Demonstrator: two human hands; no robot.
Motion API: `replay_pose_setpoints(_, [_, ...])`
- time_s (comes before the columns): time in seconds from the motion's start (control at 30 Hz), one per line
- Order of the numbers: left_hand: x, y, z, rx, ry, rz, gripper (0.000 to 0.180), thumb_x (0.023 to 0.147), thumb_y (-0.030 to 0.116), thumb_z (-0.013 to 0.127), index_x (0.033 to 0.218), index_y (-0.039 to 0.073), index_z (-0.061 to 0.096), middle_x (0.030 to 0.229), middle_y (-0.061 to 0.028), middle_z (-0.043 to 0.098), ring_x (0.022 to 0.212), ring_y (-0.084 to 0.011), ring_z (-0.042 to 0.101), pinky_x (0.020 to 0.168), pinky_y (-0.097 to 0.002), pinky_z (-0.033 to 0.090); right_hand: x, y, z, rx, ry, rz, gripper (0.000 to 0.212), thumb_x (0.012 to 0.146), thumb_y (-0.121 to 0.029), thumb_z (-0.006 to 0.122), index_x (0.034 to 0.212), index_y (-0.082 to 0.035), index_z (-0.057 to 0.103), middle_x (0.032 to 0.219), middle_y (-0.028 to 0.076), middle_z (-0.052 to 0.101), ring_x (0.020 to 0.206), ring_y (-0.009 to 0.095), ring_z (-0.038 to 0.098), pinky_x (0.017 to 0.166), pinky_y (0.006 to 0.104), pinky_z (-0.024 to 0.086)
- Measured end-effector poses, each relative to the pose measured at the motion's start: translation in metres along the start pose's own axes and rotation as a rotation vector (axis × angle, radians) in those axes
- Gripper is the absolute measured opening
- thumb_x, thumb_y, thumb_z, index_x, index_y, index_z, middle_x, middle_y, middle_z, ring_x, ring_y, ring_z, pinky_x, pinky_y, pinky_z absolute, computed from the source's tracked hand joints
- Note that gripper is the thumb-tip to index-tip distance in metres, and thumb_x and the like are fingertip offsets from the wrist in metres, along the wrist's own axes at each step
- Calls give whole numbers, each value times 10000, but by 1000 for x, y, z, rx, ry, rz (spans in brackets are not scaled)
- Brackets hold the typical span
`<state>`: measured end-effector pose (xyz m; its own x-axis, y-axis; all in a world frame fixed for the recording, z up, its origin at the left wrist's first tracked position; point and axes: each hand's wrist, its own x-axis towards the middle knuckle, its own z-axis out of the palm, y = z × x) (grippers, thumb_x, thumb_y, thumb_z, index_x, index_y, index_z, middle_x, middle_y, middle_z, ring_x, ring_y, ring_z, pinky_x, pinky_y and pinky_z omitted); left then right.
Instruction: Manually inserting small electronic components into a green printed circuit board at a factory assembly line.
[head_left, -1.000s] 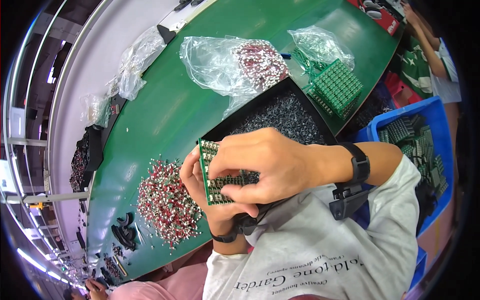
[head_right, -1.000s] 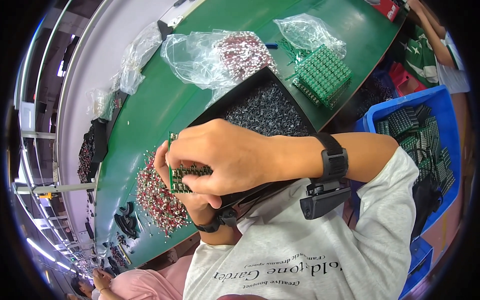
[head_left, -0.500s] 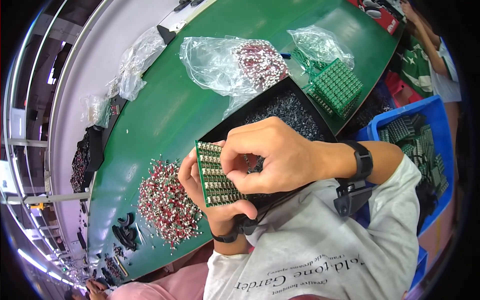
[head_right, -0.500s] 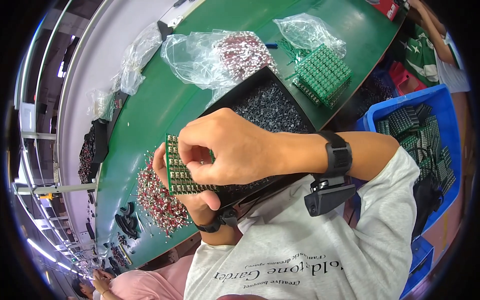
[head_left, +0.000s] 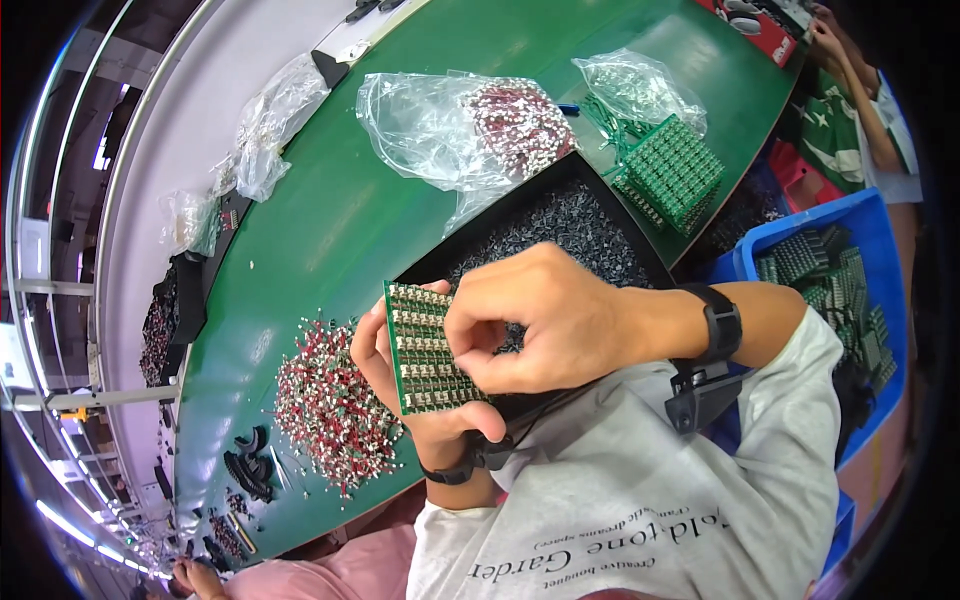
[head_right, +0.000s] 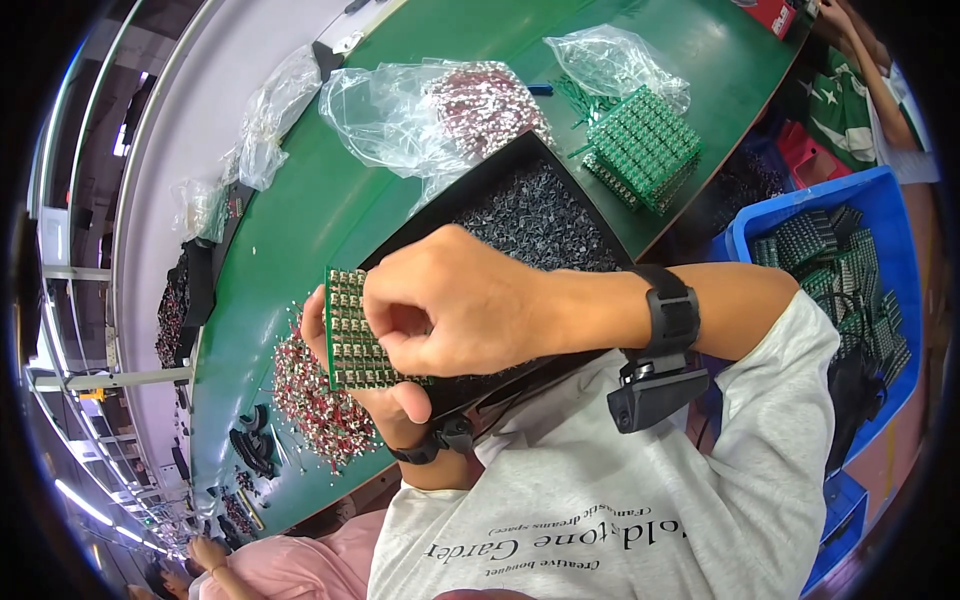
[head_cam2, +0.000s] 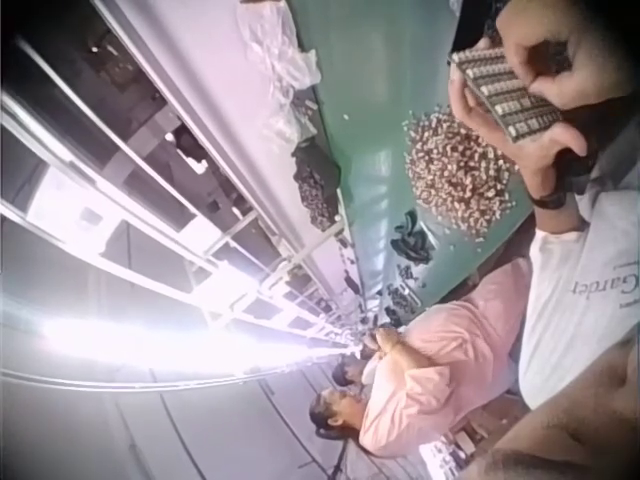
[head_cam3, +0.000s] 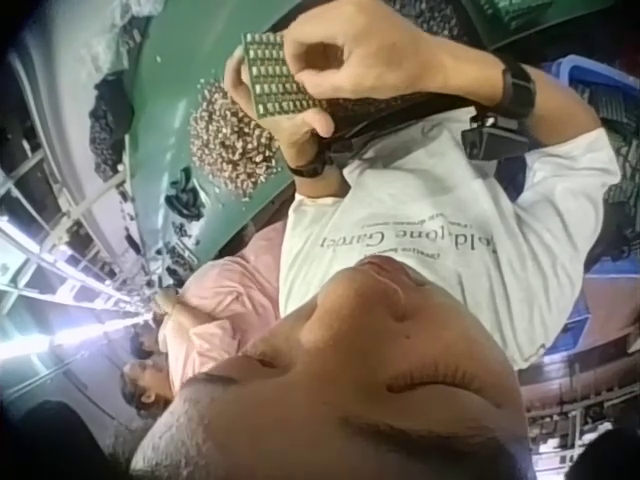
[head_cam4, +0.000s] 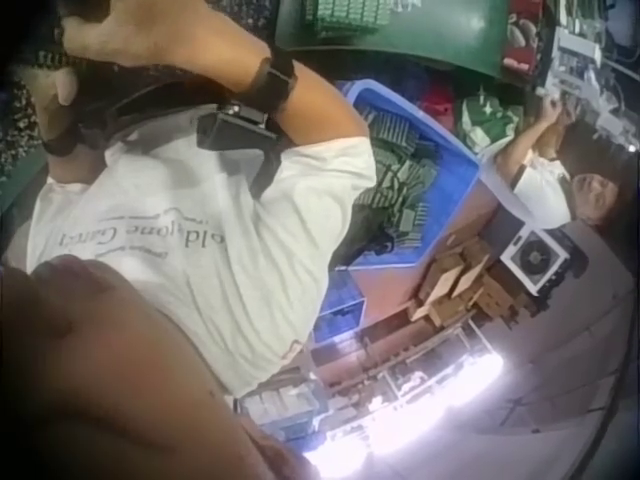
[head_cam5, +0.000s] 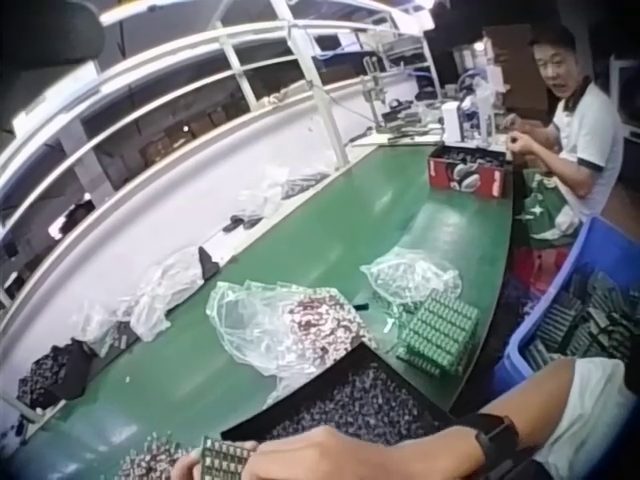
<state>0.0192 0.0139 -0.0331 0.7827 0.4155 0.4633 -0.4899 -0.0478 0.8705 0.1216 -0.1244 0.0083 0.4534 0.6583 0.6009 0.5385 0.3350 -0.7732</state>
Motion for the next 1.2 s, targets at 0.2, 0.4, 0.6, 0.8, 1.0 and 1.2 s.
replay_pose_setpoints(0.2, [1,4,1,44,0,-27,1341,341,590,892,1396,58,260,1260,-200,541,1159,-330,590,896,-396,553,-1,5,1,-40,-74,-34,162,756,-117,758,833,-28,646,785,88,645,711,273,654,885,396,547])
replay_pose_setpoints(0.4, [-1,5,-1,33,-9,-37,1303,372,551,923,1404,77,283,1273,-216,537,1082,-290,612,843,-351,559,-1,7,10,-16,-12,-78,139,747,-88,764,816,-39,653,803,87,636,669,263,642,824,381,559])
replay_pose_setpoints(0.6, [1,1,0,12,-5,13,1324,356,588,896,1400,65,272,1281,-191,527,1147,-330,593,934,-424,533,-3,4,-11,-124,-58,-43,159,732,-70,745,853,-44,644,793,86,614,725,280,634,607,368,513])
replay_pose_setpoints(0.8, [2,-4,-2,10,-54,73,1336,344,586,894,1404,62,272,1270,-202,535,1162,-336,584,954,-424,521,-7,8,6,-87,-94,-101,184,740,-82,747,886,-47,641,813,85,636,719,271,642,601,373,521])
replay_pose_setpoints(1.0, [2,-5,-3,23,-48,89,1338,368,614,877,1412,59,250,1269,-190,525,1156,-331,584,936,-416,533,-8,7,6,-42,-47,-47,120,740,-32,723,832,-33,648,769,82,641,667,241,659,574,327,528])
replay_pose_setpoints(1.2, [1,0,1,22,6,33,1407,316,645,862,1443,57,256,1297,-178,522,1169,-358,581,990,-461,493,-9,5,-12,-70,-97,31,153,738,-49,732,858,-19,641,779,95,636,688,248,655,596,327,530])
